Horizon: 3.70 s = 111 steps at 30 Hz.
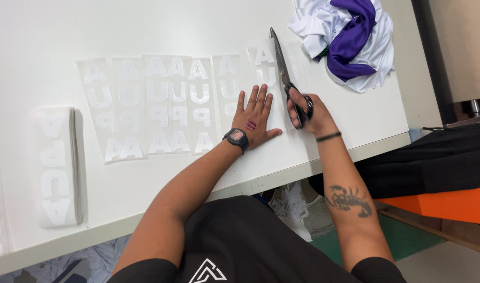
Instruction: The person uses scissors to cut individual letter stickers from a transparent sheet on a white table. They repeatedly cut, fold, and stack the cut sticker strips while handling the remaining sheet.
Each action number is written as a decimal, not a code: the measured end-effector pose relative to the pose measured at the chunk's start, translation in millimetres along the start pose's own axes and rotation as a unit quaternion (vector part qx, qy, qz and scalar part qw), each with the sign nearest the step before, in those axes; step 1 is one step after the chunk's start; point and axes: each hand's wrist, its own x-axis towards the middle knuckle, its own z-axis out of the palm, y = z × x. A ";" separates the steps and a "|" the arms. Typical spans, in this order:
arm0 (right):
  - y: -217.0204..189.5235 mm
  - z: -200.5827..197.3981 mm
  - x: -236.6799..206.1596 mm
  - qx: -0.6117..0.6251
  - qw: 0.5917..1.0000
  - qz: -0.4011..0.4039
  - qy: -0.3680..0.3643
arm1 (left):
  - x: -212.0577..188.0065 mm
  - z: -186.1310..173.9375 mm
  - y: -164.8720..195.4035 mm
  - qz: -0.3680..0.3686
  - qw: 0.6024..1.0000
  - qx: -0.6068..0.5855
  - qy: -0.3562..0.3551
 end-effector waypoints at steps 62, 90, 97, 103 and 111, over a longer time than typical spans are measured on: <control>234.6 -41.5 -206.2 -0.005 0.995 0.088 0.041 | -11.6 20.5 17.8 -0.012 1.000 -0.016 0.011; 216.6 -44.8 -184.5 -0.003 0.994 0.095 0.048 | -11.7 27.8 21.7 -0.023 0.999 0.005 -0.023; 201.5 -39.3 -174.4 -0.035 0.995 0.070 0.063 | -14.0 23.7 24.3 -0.022 0.999 0.007 -0.023; 194.8 -41.9 -163.4 -0.010 0.994 0.088 0.064 | -15.1 20.3 26.6 -0.022 0.999 0.009 -0.021; 183.3 -47.2 -150.2 -0.022 0.995 0.078 0.057 | -16.1 14.3 29.5 -0.020 1.000 0.009 -0.020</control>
